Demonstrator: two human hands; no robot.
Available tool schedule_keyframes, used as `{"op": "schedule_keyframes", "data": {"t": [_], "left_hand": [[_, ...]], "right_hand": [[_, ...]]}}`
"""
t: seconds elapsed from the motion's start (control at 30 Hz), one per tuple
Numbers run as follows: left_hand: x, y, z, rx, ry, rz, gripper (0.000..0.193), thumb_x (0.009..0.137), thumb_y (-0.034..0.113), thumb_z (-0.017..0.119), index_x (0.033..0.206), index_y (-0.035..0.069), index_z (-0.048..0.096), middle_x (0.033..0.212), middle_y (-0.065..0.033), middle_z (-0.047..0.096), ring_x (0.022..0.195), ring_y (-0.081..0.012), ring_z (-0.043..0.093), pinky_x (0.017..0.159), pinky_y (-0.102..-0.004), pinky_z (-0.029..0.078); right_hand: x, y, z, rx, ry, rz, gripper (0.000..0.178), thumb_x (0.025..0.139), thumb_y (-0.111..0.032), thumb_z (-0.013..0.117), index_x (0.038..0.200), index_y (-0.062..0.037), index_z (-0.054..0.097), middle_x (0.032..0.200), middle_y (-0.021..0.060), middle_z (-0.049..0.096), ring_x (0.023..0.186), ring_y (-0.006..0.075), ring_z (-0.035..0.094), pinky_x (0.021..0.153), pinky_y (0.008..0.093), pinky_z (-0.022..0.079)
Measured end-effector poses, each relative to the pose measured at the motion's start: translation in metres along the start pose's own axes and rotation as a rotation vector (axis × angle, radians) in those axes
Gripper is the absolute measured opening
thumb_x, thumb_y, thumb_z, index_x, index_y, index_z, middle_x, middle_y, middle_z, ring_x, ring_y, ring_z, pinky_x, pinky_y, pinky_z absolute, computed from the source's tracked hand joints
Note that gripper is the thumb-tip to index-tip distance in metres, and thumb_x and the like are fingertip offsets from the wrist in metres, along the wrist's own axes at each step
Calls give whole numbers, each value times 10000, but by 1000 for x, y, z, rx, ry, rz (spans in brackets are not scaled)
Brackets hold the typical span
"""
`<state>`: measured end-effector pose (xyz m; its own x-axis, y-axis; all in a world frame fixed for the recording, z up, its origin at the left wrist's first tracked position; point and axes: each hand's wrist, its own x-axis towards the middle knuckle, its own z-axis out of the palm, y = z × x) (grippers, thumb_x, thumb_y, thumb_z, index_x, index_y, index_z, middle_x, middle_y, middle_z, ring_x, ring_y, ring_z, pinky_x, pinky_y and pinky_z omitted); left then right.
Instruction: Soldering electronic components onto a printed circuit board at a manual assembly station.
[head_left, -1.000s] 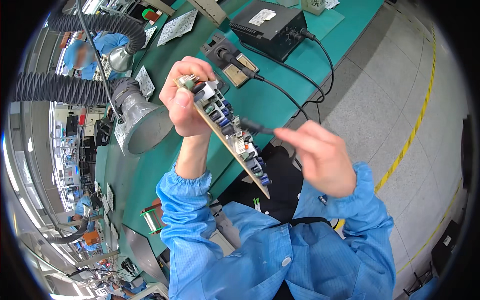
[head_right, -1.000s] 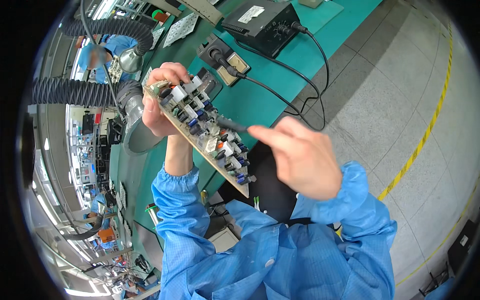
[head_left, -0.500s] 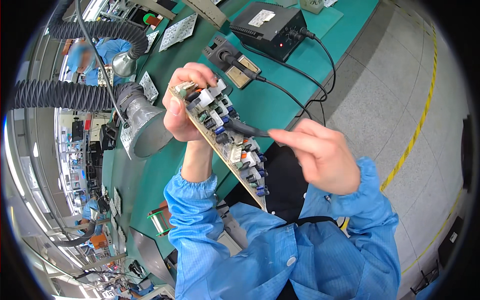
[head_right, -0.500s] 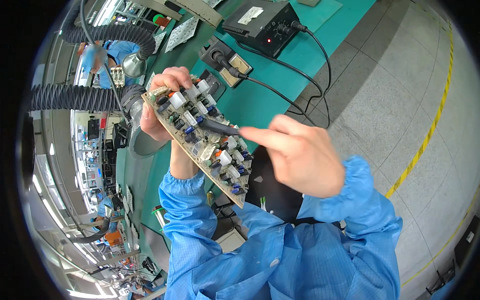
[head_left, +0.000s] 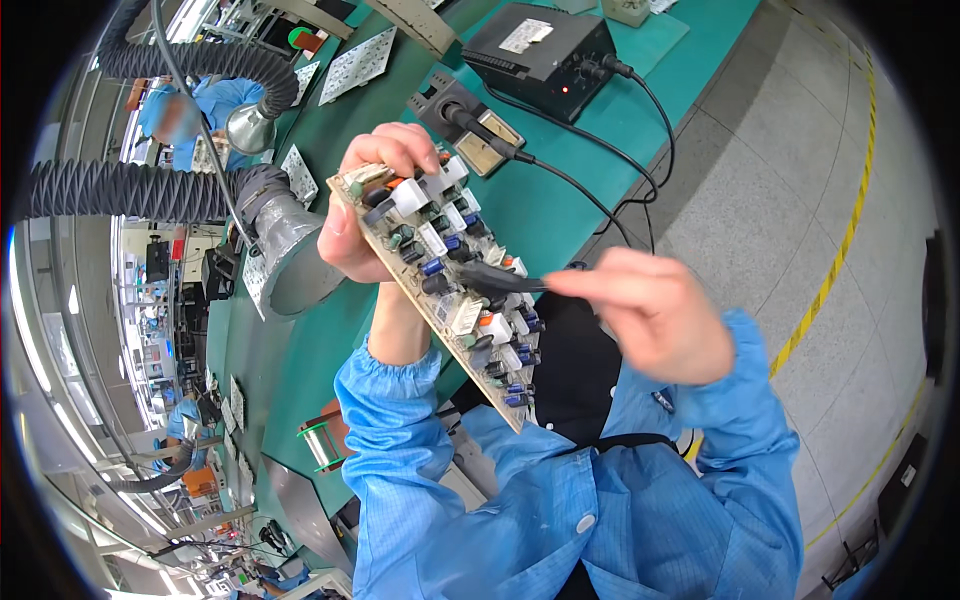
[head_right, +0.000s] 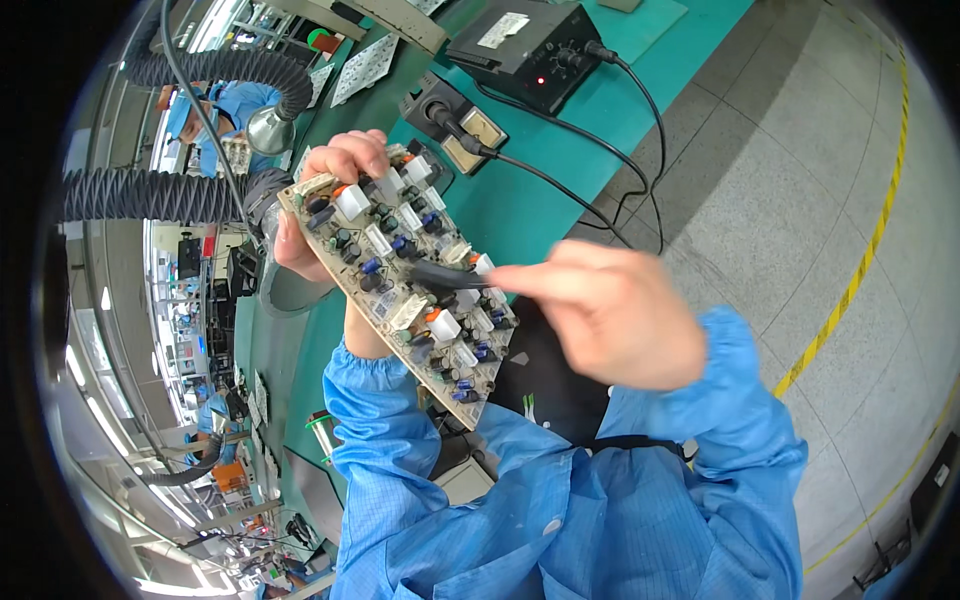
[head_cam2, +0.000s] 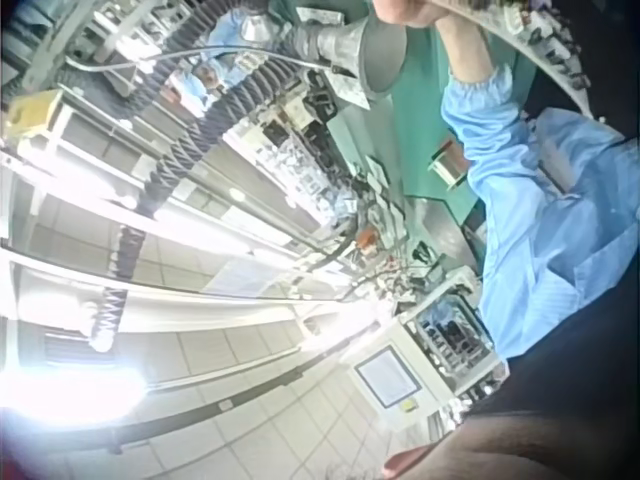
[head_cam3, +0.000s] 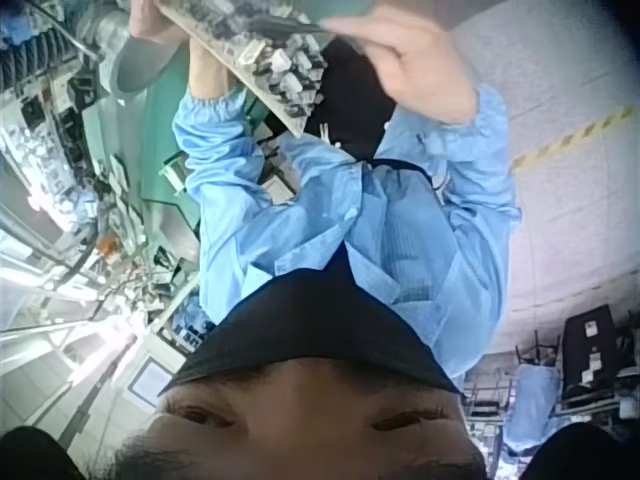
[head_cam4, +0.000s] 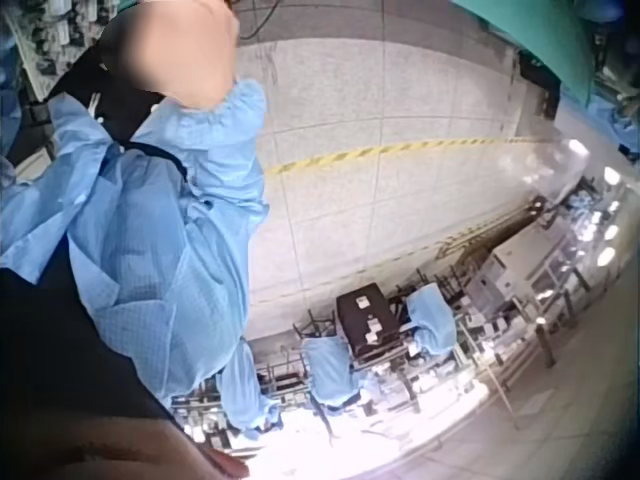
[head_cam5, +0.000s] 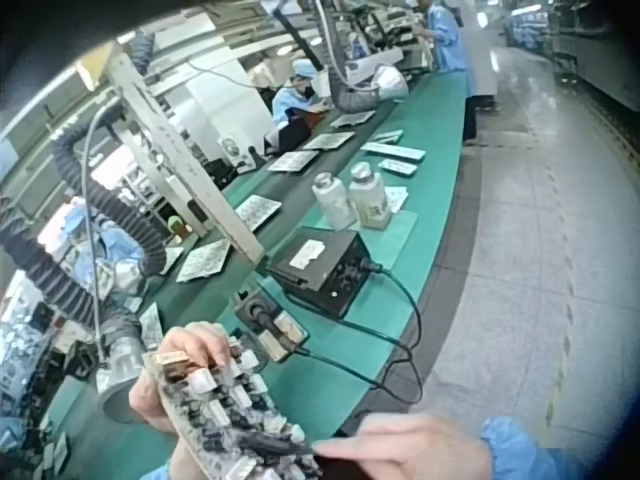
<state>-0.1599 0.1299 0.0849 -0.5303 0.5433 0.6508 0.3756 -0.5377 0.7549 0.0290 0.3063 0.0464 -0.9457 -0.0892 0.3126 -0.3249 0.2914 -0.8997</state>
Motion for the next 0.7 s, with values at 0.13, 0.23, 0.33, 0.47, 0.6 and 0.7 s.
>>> {"op": "schedule_keyframes", "data": {"t": [0.13, 0.23, 0.33, 0.47, 0.6, 0.7], "left_hand": [[1, -4, -2, -344, -54, -130, 550, 817, 519, 349, 813, -8, 506, 831, -163, 546, 817, -239, 448, 820, -362, 341], [7, -4, 4, -459, -134, -253, 557, 840, 518, 287, 819, 9, 514, 833, -150, 548, 825, -238, 462, 892, -355, 306], [4, -11, 17, -584, -120, -295, 573, 848, 528, 259, 816, 17, 518, 820, -141, 545, 790, -232, 450, 852, -375, 313], [-3, -8, 34, -641, -30, -425, 565, 873, 503, 262, 818, -2, 509, 815, -146, 540, 845, -255, 436, 734, -380, 413], [-9, -15, 34, -668, -13, -469, 555, 882, 479, 297, 855, -32, 513, 830, -174, 533, 813, -263, 462, 689, -384, 444], [-12, -19, 32, -644, -32, -430, 567, 882, 490, 322, 846, -42, 513, 820, -176, 534, 798, -261, 468, 627, -383, 435]], "right_hand": [[-1, 10, -13, -78, 314, -15, 344, 775, 89, 499, 1069, -18, 641, 697, 75, 518, 608, 151, 483, 543, 267, 367], [2, 5, -14, -29, 364, -83, 317, 774, 71, 521, 1059, 0, 639, 683, 72, 513, 585, 131, 468, 519, 260, 347], [6, -3, -22, -103, 333, -134, 319, 746, 56, 571, 1052, 2, 641, 657, 63, 507, 554, 133, 466, 491, 270, 344], [26, -10, -22, -480, 230, -379, 329, 659, -29, 684, 985, -68, 682, 626, 46, 518, 524, 193, 492, 457, 311, 375], [34, -11, -30, -580, 324, -383, 308, 643, -44, 701, 945, -107, 696, 618, 45, 522, 517, 191, 499, 459, 317, 381], [32, -9, -18, -497, 304, -335, 314, 641, -33, 705, 948, -103, 698, 615, 55, 512, 499, 186, 495, 447, 315, 381]]}}
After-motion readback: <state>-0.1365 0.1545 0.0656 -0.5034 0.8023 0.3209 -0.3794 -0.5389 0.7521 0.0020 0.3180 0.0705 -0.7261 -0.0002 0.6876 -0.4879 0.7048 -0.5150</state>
